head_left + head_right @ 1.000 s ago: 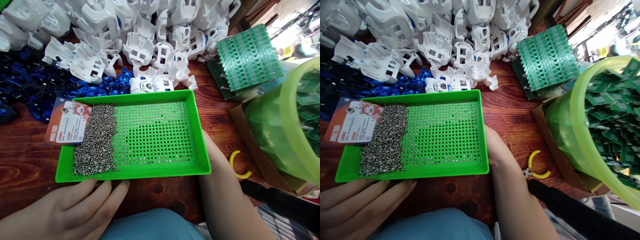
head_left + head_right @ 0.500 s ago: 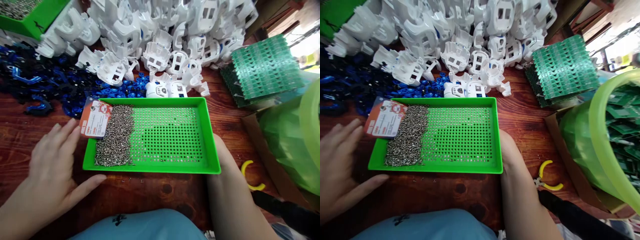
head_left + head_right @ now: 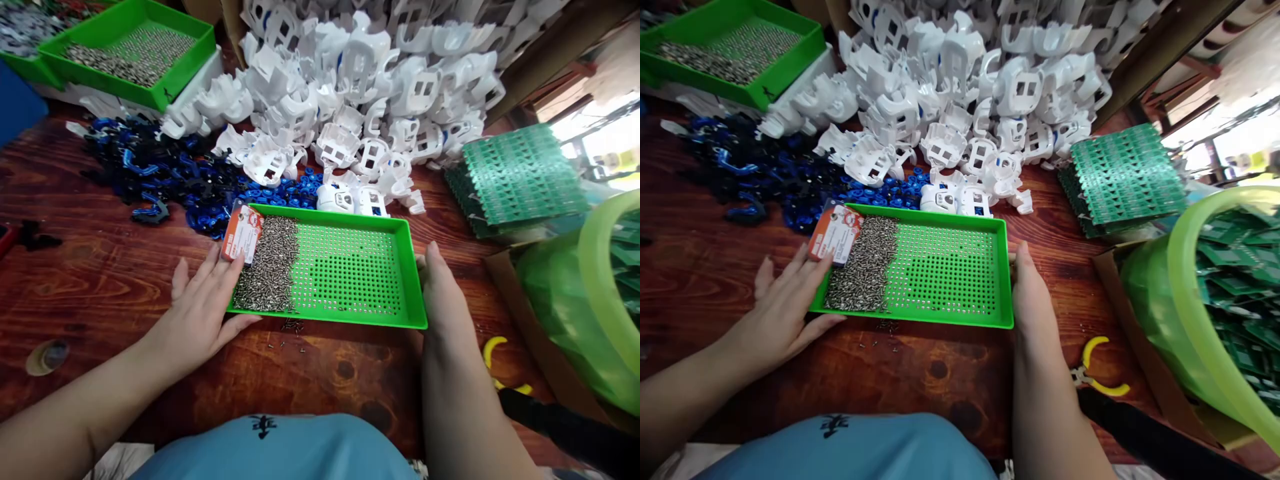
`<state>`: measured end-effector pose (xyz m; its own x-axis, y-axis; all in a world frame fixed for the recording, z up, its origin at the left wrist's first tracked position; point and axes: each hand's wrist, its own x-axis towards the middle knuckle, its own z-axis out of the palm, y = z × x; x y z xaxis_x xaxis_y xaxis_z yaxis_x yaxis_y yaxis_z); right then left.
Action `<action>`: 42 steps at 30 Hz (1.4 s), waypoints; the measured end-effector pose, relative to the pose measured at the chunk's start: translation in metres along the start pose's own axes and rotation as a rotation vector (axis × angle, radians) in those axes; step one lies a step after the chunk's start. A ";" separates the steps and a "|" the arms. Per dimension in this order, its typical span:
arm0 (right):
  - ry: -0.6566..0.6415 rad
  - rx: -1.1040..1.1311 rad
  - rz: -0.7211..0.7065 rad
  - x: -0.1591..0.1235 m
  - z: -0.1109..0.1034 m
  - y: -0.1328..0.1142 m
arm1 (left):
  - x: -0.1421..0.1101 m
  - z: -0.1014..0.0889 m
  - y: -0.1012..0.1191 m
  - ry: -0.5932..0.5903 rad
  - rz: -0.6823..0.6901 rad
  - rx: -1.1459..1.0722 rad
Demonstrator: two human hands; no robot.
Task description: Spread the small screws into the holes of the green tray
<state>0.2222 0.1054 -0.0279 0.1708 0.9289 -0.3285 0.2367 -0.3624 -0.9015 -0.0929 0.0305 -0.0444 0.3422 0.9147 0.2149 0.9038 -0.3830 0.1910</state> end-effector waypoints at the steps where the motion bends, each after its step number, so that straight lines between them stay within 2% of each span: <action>1: -0.042 0.044 -0.005 -0.002 0.000 -0.002 | 0.000 0.000 -0.001 0.004 0.007 -0.010; 4: -0.044 -0.024 -0.025 -0.010 -0.001 -0.007 | -0.001 -0.001 -0.007 0.007 0.024 -0.022; 11: -0.052 -0.558 -0.069 -0.022 -0.007 -0.015 | -0.006 -0.001 -0.025 -0.031 0.056 -0.082; 17: -0.057 -0.816 -0.005 -0.017 -0.008 -0.017 | 0.002 -0.004 -0.020 -0.038 0.019 -0.227; 23: -0.041 -0.920 -0.010 0.007 -0.004 -0.026 | 0.015 -0.013 -0.014 -0.076 -0.041 -0.423; 29: 0.021 -0.997 -0.071 0.020 0.003 -0.036 | 0.015 -0.016 -0.017 -0.077 -0.065 -0.539; 31: 0.024 -0.992 -0.089 0.022 0.002 -0.036 | 0.013 -0.015 -0.019 -0.038 -0.072 -0.571; 37: 0.057 -0.957 -0.168 0.019 -0.003 -0.028 | 0.008 -0.016 -0.028 0.225 -0.231 -0.604; 42: 0.094 -0.912 -0.164 0.010 -0.004 -0.017 | 0.003 -0.021 -0.029 0.252 -0.311 -0.486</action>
<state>0.2233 0.1204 -0.0149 0.1361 0.9782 -0.1570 0.9180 -0.1841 -0.3511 -0.1231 0.0414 -0.0290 -0.0424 0.9571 0.2867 0.7112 -0.1727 0.6814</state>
